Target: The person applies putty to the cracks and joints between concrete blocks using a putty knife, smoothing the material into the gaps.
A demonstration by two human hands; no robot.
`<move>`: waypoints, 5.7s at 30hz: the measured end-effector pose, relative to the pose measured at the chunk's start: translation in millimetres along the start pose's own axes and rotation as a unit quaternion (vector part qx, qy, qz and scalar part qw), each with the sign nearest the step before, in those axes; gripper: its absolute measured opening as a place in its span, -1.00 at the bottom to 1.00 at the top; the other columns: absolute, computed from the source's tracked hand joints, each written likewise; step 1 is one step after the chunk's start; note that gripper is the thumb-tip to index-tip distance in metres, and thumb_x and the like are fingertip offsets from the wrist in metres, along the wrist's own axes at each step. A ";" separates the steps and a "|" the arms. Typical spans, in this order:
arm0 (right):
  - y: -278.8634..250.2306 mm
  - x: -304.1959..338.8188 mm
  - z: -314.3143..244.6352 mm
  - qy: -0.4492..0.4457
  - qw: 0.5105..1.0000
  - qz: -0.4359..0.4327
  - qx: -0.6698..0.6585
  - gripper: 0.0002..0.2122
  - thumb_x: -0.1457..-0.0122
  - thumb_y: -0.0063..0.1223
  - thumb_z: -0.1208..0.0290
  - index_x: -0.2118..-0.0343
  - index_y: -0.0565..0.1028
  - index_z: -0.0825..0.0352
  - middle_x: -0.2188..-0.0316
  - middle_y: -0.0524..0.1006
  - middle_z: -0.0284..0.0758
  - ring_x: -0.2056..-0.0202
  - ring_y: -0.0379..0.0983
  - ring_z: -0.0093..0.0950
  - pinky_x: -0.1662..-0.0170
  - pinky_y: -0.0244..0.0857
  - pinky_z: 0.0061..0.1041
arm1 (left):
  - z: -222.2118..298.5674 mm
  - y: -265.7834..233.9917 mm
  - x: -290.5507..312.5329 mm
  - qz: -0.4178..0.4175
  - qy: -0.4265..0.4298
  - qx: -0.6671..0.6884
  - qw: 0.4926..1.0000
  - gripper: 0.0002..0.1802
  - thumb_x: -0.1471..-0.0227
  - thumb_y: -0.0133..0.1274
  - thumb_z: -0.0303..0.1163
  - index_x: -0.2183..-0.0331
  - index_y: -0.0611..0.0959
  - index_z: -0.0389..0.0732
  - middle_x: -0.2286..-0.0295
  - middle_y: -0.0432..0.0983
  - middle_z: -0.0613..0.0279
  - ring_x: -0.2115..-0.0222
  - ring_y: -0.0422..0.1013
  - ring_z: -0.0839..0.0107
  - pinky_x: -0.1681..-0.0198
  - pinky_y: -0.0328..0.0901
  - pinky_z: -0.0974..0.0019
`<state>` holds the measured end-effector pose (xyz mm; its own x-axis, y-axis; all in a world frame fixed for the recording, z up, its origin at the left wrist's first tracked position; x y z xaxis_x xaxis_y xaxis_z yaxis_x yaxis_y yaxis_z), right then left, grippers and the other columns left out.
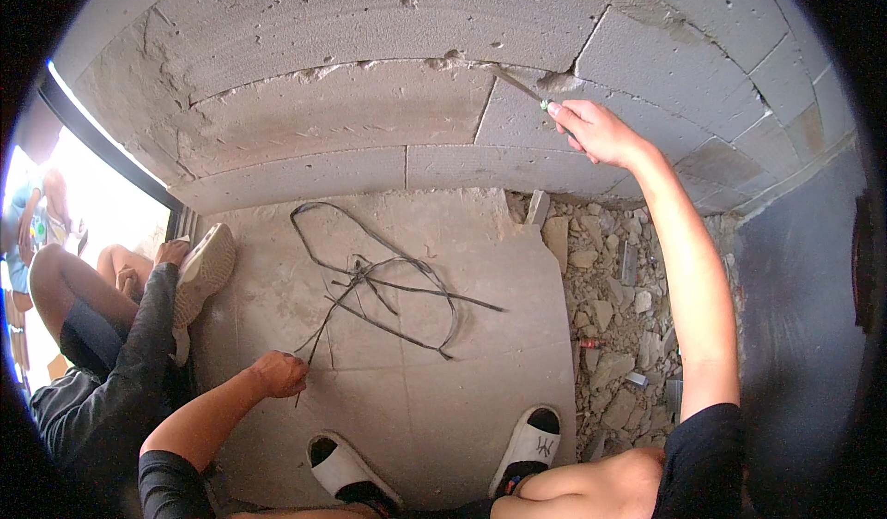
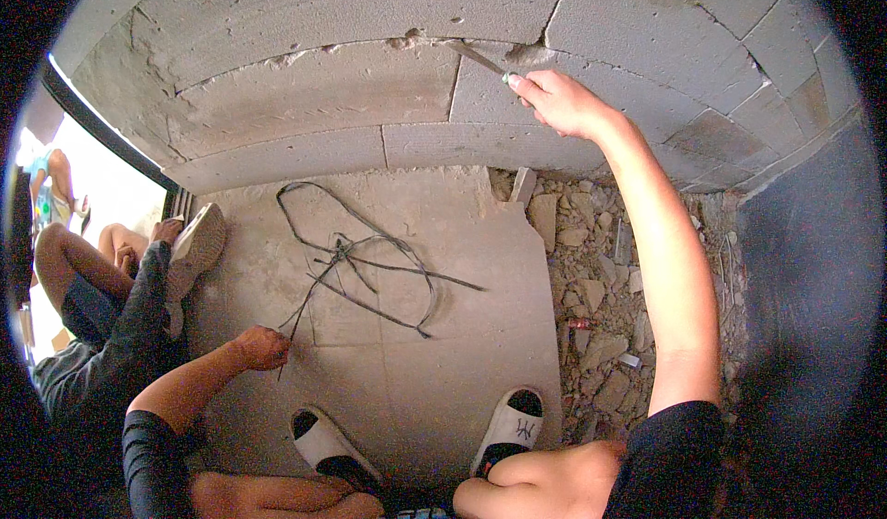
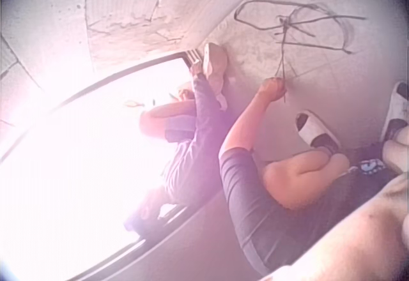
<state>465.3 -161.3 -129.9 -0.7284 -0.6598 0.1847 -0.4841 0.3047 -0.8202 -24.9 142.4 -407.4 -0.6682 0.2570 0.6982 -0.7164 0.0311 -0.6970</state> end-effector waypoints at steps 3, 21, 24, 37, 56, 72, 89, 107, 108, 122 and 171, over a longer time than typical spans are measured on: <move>2.1 -0.9 2.5 -0.012 1.000 0.003 -0.024 -0.55 -0.31 -0.29 -0.09 0.43 0.35 0.27 0.67 0.26 -0.52 0.70 0.12 -0.69 0.67 0.06 -0.62 | 5.6 -10.8 1.3 -0.017 -0.004 -0.002 1.000 -0.69 -0.01 0.05 -0.16 0.33 0.57 -0.23 0.32 0.56 0.08 0.27 0.52 0.11 0.18 0.41 0.11; 27.9 -15.3 38.5 -0.062 0.982 0.057 -0.170 -0.54 -0.33 -0.32 -0.07 0.37 0.41 0.28 0.59 0.29 -0.54 0.55 0.19 -0.68 0.47 0.14 -0.63 | 5.8 -10.2 1.5 -0.001 -0.013 0.015 1.000 -0.71 0.00 -0.01 -0.21 0.33 0.59 -0.22 0.32 0.56 0.05 0.25 0.51 0.09 0.18 0.40 0.08; 33.1 -18.2 40.5 -0.058 0.979 0.055 -0.190 -0.55 -0.33 -0.32 -0.07 0.37 0.41 0.27 0.59 0.29 -0.55 0.56 0.18 -0.70 0.49 0.13 -0.64 | 5.7 -8.2 3.5 -0.005 -0.010 0.000 1.000 -0.71 0.00 0.00 -0.20 0.34 0.59 -0.22 0.34 0.57 0.05 0.26 0.52 0.09 0.19 0.40 0.07; 19.6 -18.6 40.3 -0.099 0.982 0.145 -0.062 -0.51 -0.32 -0.27 -0.06 0.42 0.44 0.35 0.65 0.32 -0.47 0.56 0.23 -0.63 0.47 0.16 -0.55 | 4.5 -14.3 1.7 0.008 -0.002 0.002 1.000 -0.74 -0.01 -0.01 -0.23 0.35 0.58 -0.22 0.37 0.58 0.04 0.29 0.53 0.10 0.21 0.41 0.08; -33.2 7.6 -25.7 -0.163 0.942 0.217 0.196 -0.68 -0.18 0.06 0.12 0.23 0.53 0.31 0.39 0.57 -0.05 0.30 0.53 -0.09 0.23 0.38 -0.24 | 0.9 -11.7 -8.7 0.001 -0.005 0.005 1.000 -0.73 0.02 0.00 -0.20 0.38 0.58 -0.20 0.38 0.57 0.06 0.32 0.53 0.08 0.24 0.42 0.07; -53.5 27.8 -78.2 -0.213 0.798 0.386 0.410 -0.67 -0.05 0.18 0.08 0.30 0.55 0.26 0.44 0.55 -0.26 0.34 0.51 -0.23 0.29 0.38 -0.25 | -5.0 -4.2 -9.3 0.020 0.005 0.018 1.000 -0.72 0.02 -0.02 -0.22 0.36 0.59 -0.23 0.38 0.57 0.03 0.32 0.53 0.08 0.23 0.42 0.06; 18.5 47.3 -14.3 -0.165 0.880 0.397 0.200 -0.65 0.03 0.32 0.27 0.21 0.45 0.25 0.35 0.55 -0.23 0.27 0.52 -0.27 0.24 0.38 -0.30 | -4.4 -6.3 -10.8 0.021 0.014 -0.002 1.000 -0.70 0.01 0.03 -0.16 0.36 0.58 -0.21 0.39 0.58 0.06 0.32 0.53 0.08 0.26 0.42 0.07; 24.7 31.0 -6.5 -0.182 0.885 0.381 0.194 -0.76 -0.21 0.02 0.28 0.16 0.40 0.32 0.28 0.50 -0.13 0.30 0.50 -0.07 0.33 0.38 -0.18 | 0.0 -17.6 -8.3 0.023 0.003 0.018 1.000 -0.68 0.02 0.00 -0.15 0.37 0.57 -0.21 0.39 0.57 0.02 0.31 0.52 0.01 0.23 0.41 -0.01; 26.8 30.7 -7.0 -0.187 0.884 0.377 0.205 -0.76 -0.21 0.02 0.28 0.16 0.40 0.32 0.28 0.50 -0.13 0.30 0.50 -0.07 0.33 0.38 -0.18 | 1.0 -19.2 -6.8 0.020 0.001 0.017 1.000 -0.68 0.02 0.00 -0.15 0.36 0.57 -0.21 0.39 0.57 0.02 0.31 0.52 0.01 0.23 0.42 -0.01; 28.6 37.2 -5.4 -0.197 0.868 0.384 0.245 -0.74 -0.22 0.01 0.28 0.14 0.42 0.36 0.28 0.52 -0.12 0.32 0.50 -0.06 0.36 0.40 -0.20 | -9.3 1.0 -8.7 0.016 -0.002 0.017 1.000 -0.70 0.03 0.00 -0.17 0.40 0.58 -0.23 0.36 0.56 0.00 0.30 0.51 0.00 0.22 0.41 -0.02; 129.0 70.1 -31.3 -0.029 0.986 0.150 0.061 -0.74 -0.22 -0.01 0.23 0.31 0.43 0.38 0.59 0.46 -0.09 0.50 0.44 -0.19 0.42 0.26 -0.28 | -17.0 20.5 -12.4 0.008 0.025 0.037 0.999 -0.66 0.07 0.08 -0.13 0.39 0.58 -0.23 0.40 0.56 0.02 0.31 0.51 0.05 0.24 0.40 0.06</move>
<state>336.6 -146.7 -205.9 -0.7994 -0.5917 -0.1041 -0.1872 0.4100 -0.8927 -27.9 156.3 -433.1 -0.6697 0.3044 0.6774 -0.7202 -0.0436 -0.6924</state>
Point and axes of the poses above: each hand's wrist, its own x-axis away from the middle knuckle, its own y-axis out of the palm, z = x × y, the point moved 5 cm from there along -x, towards the middle knuckle
